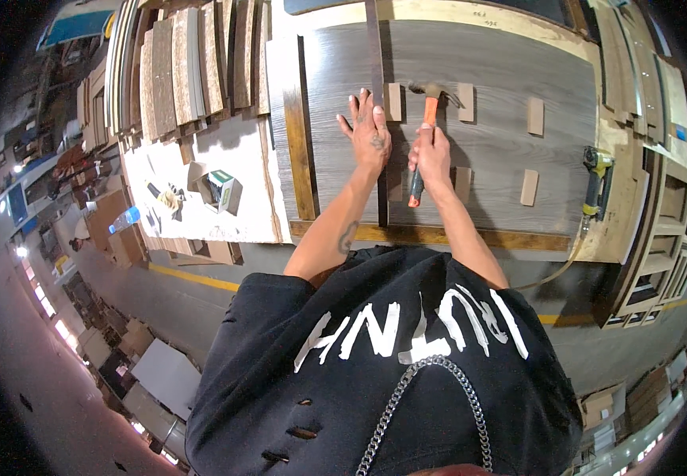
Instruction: Assembling small wooden blocks onto a furniture panel using a hammer and a wooden jig.
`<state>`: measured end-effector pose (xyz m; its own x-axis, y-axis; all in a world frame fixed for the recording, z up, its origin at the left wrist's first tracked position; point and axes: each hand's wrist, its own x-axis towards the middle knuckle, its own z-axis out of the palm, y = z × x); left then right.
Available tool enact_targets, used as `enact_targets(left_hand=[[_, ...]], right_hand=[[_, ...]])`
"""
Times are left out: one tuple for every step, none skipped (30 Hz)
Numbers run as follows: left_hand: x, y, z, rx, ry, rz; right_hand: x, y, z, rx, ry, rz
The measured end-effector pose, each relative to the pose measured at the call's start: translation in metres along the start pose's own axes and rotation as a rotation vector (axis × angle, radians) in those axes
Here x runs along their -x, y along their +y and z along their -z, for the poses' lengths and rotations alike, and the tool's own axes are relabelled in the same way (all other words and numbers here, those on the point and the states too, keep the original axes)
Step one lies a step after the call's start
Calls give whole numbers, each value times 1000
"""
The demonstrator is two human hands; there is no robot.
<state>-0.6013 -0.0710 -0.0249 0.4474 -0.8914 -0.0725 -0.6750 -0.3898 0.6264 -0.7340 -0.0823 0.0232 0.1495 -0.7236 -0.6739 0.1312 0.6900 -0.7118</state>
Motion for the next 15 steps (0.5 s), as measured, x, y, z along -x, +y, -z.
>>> enact_targets(left_hand=[[0, -1, 0, -6, -4, 3], [1, -1, -1, -2, -8, 7], [0, -1, -1, 1, -7, 12], [0, -2, 0, -3, -8, 14], [0, -2, 0, 2, -6, 15], [1, -1, -1, 9, -7, 16], [1, 0, -2, 7, -11, 16], [0, 0, -3, 12, -8, 12], [0, -1, -3, 15, -2, 8], [1, -3, -3, 14, -3, 11], [2, -4, -2, 5, 0, 16], [2, -3, -1, -1, 2, 21], [2, -1, -1, 0, 1, 25], [0, 1, -2, 8, -9, 17], [-1, 1, -2, 14, -19, 8]], right_hand=[[0, 0, -4, 34, 6, 1], [1, -2, -2, 37, -18, -43], [-3, -7, 6, 23, -60, -44], [-4, -9, 11, 20, -56, -13], [-5, -10, 13, 18, -52, 17], [-4, -8, 9, -47, 28, 51], [-3, -8, 6, -49, 30, 48], [-2, -8, 5, 8, -14, 12], [-2, -8, 3, 67, -62, -23], [-7, -10, 9, 41, -109, -46], [-8, -11, 13, 31, -114, -24], [-6, -8, 10, 9, -28, 28], [-4, -5, 6, -13, 58, 79], [-4, -6, 6, -10, 57, 76], [-4, -7, 4, 21, -3, 21]])
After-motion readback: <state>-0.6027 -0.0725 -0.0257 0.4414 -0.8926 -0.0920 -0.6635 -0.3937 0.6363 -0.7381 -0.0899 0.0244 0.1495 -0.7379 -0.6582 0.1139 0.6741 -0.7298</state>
